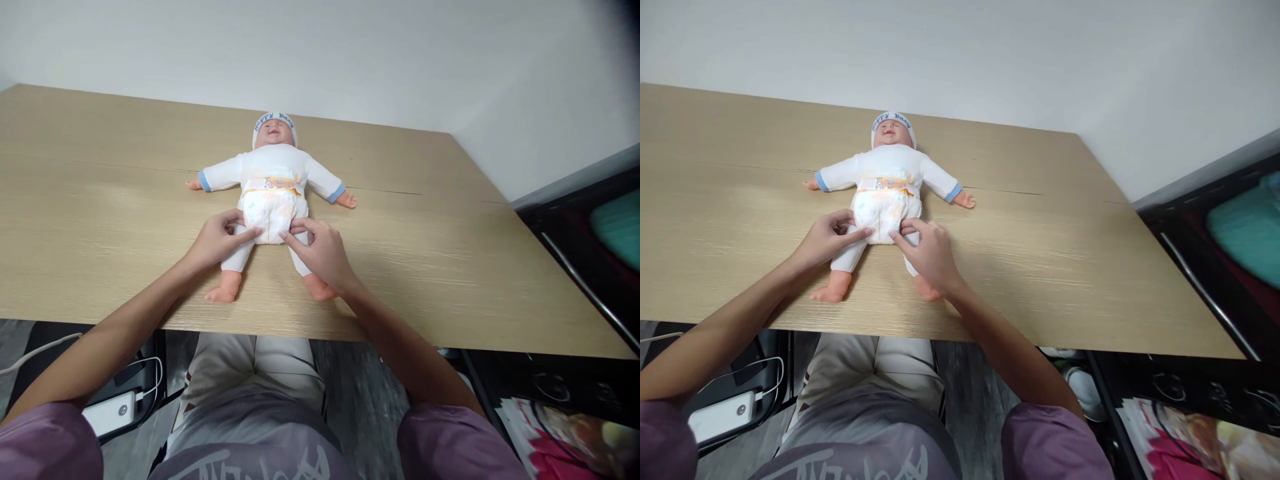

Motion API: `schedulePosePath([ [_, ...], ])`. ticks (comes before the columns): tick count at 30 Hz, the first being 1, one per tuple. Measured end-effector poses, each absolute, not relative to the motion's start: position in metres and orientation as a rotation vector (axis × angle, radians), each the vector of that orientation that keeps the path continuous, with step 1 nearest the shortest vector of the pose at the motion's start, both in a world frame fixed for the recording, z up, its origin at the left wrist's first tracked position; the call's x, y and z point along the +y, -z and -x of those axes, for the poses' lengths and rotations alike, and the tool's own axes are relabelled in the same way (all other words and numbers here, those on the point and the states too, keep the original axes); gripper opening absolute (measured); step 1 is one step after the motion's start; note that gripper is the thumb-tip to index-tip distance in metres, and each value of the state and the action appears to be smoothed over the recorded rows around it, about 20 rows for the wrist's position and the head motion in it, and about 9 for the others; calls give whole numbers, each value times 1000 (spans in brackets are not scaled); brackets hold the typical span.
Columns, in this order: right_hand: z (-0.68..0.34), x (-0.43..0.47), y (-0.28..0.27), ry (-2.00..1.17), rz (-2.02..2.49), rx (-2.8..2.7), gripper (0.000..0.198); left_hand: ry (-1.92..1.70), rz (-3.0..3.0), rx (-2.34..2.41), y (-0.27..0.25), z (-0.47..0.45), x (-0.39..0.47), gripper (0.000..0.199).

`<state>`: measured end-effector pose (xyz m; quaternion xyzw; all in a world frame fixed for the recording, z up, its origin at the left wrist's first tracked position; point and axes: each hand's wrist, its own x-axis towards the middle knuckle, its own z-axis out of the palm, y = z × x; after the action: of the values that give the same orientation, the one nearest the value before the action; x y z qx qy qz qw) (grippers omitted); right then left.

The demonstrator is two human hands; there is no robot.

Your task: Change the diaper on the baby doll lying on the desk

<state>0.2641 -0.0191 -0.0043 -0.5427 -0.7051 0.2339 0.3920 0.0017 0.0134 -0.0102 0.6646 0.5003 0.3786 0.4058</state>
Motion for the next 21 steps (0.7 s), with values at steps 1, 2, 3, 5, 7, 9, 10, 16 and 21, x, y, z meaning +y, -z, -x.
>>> schedulePosePath([
  [1,-264,-19,4,-631,1384,-1765,34,-936,-1675,1257,10,-2,14,48],
  [2,-265,-19,4,-668,1390,-1729,37,-927,-1658,1246,10,-2,14,49],
  [3,-265,-19,5,-701,1397,-1688,38,-930,-1630,1230,10,-2,15,49],
  [5,-267,-19,5,-753,1412,-1627,38,-957,-1554,1190,11,-2,16,49],
  [7,-269,-19,4,-754,1427,-1625,35,-976,-1491,1151,12,-2,16,49],
  [9,-268,-19,3,-706,1437,-1673,31,-969,-1480,1137,12,-2,16,48],
  [10,-267,-19,3,-668,1436,-1705,30,-956,-1491,1136,11,-2,15,48],
  [16,-257,-15,11,-500,1382,-1873,37,-899,-1536,1123,9,-5,16,50],
  [21,-257,-8,16,-745,1358,-1692,48,-929,-1378,1039,6,-9,15,56],
])
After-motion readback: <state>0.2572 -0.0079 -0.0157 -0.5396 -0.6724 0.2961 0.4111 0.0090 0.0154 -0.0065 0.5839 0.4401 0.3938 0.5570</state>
